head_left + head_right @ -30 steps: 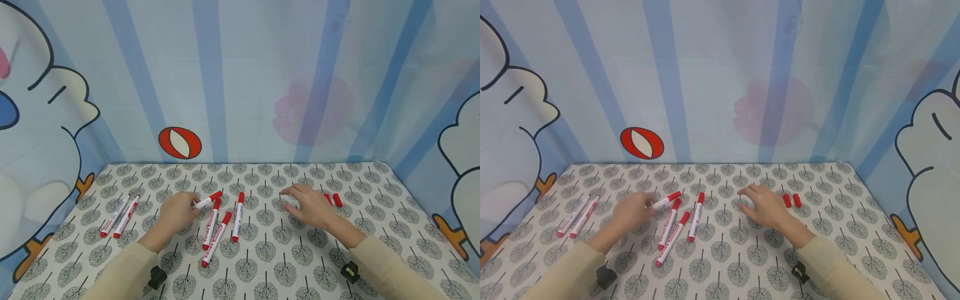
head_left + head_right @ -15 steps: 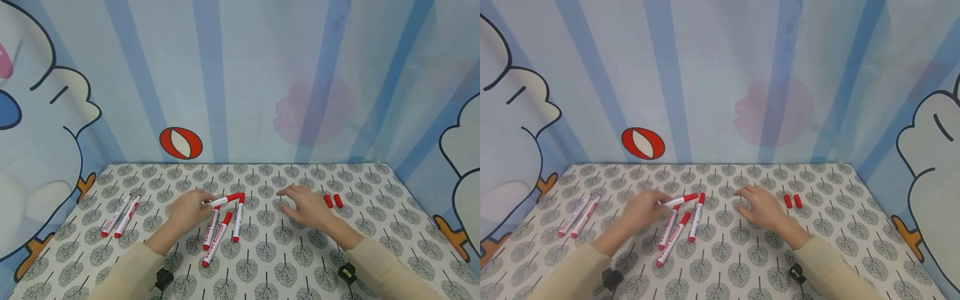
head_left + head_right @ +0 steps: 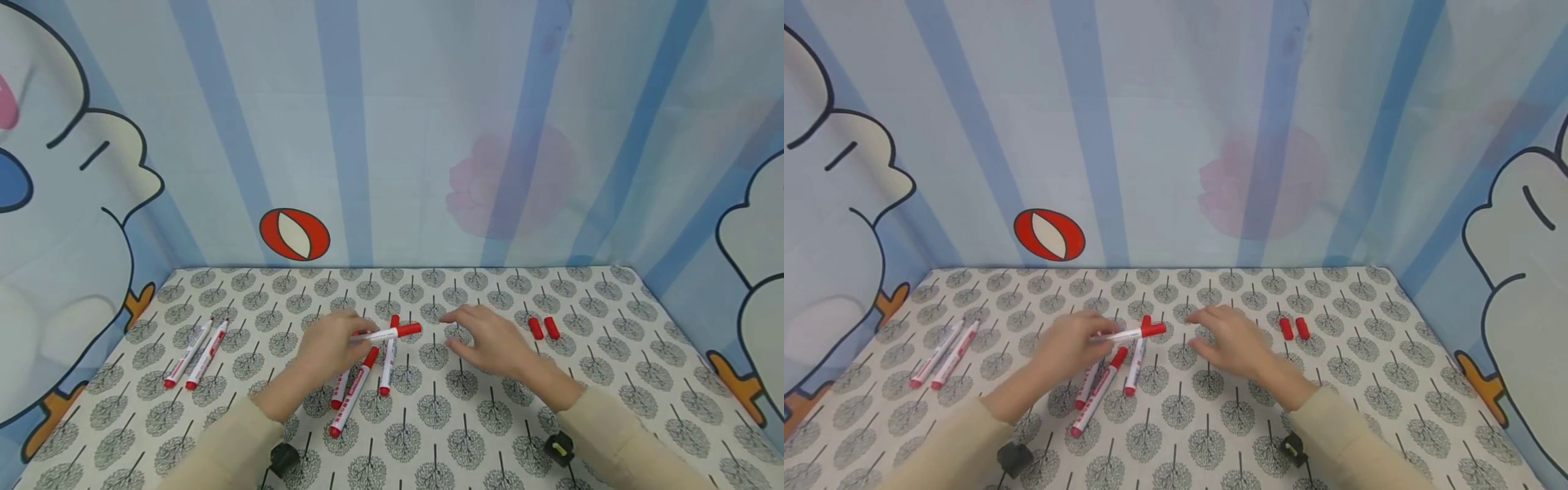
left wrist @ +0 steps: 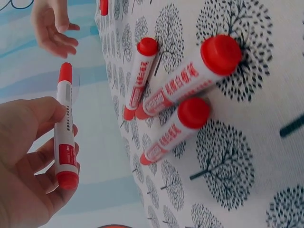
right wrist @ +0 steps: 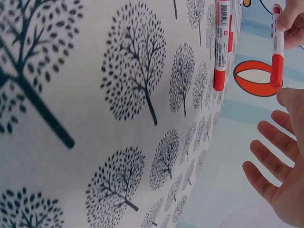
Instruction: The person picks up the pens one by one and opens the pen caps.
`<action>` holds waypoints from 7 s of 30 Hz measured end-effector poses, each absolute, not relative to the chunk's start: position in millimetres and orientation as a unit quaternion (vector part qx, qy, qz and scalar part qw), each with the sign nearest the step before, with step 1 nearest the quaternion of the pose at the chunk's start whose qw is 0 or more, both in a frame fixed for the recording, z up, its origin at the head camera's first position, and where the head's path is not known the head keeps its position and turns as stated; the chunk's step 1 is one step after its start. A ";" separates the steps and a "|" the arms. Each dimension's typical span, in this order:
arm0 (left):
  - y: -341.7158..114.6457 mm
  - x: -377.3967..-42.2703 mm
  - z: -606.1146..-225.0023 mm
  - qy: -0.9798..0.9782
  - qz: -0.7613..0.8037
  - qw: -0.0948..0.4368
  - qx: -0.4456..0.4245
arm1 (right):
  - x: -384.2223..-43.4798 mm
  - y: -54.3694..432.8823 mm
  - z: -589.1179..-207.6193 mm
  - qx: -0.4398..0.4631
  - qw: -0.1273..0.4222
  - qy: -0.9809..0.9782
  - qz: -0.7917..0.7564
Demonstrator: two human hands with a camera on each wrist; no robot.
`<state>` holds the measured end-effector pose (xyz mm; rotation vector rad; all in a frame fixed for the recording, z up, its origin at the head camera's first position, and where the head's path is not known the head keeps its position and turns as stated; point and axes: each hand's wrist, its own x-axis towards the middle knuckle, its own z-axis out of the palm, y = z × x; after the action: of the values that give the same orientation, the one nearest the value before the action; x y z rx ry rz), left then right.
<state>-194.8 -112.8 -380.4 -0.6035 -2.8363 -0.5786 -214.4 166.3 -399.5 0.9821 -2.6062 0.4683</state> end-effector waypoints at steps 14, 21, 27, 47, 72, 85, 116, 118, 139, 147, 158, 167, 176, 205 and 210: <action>-94.6 -190.0 -376.4 -0.952 -0.190 0.090 -0.222 | -208.0 152.0 -396.8 0.360 0.142 -0.906 0.172; -90.5 -189.4 -375.8 -0.947 -0.194 0.085 -0.240 | -206.1 148.3 -396.4 0.366 0.148 -0.903 0.170; -88.4 -187.4 -375.2 -0.943 -0.205 0.076 -0.249 | -206.2 145.9 -398.7 0.387 0.155 -0.886 0.200; -89.7 -189.7 -379.8 -0.942 -0.227 0.063 -0.239 | -205.9 147.0 -400.4 0.354 0.116 -0.883 0.284; -94.0 -190.2 -378.2 -0.936 -0.217 0.090 -0.263 | -205.4 145.3 -396.4 0.354 0.105 -0.896 0.247; -104.7 -191.6 -377.2 -0.920 -0.202 0.174 -0.288 | -208.6 151.2 -398.9 0.358 0.113 -0.890 0.258; -131.7 -197.6 -377.0 -0.949 -0.189 0.145 -0.205 | -212.0 171.9 -402.2 0.321 0.113 -0.903 0.263; -134.2 -197.9 -377.2 -0.951 -0.187 0.144 -0.201 | -211.7 172.3 -401.6 0.321 0.114 -0.903 0.261; -173.3 -197.6 -382.9 -0.972 -0.173 0.109 -0.117 | -210.7 179.3 -396.3 0.329 0.128 -0.900 0.258; -194.9 -196.9 -387.0 -0.974 -0.172 0.113 -0.093 | -211.6 183.4 -396.4 0.330 0.138 -0.898 0.255; -225.6 -197.4 -391.5 -0.982 -0.154 0.091 -0.053 | -212.8 188.2 -396.3 0.329 0.145 -0.900 0.248; -246.1 -198.2 -396.6 -0.987 -0.148 0.056 -0.017 | -211.1 194.0 -394.9 0.303 0.133 -0.911 0.244; -254.8 -193.1 -396.7 -0.987 -0.149 0.051 0.007 | -211.6 200.5 -395.0 0.298 0.146 -0.914 0.236; -278.4 -181.3 -404.8 -0.987 -0.134 -0.004 0.089 | -212.3 206.0 -396.9 0.310 0.155 -0.908 0.238; -282.6 -181.2 -407.0 -0.986 -0.129 -0.014 0.103 | -211.9 206.8 -397.6 0.309 0.152 -0.908 0.239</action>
<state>-181.2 -282.6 -407.0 0.3278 -3.1270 -0.4080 -211.9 206.8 -397.6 0.8863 -2.6056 0.6867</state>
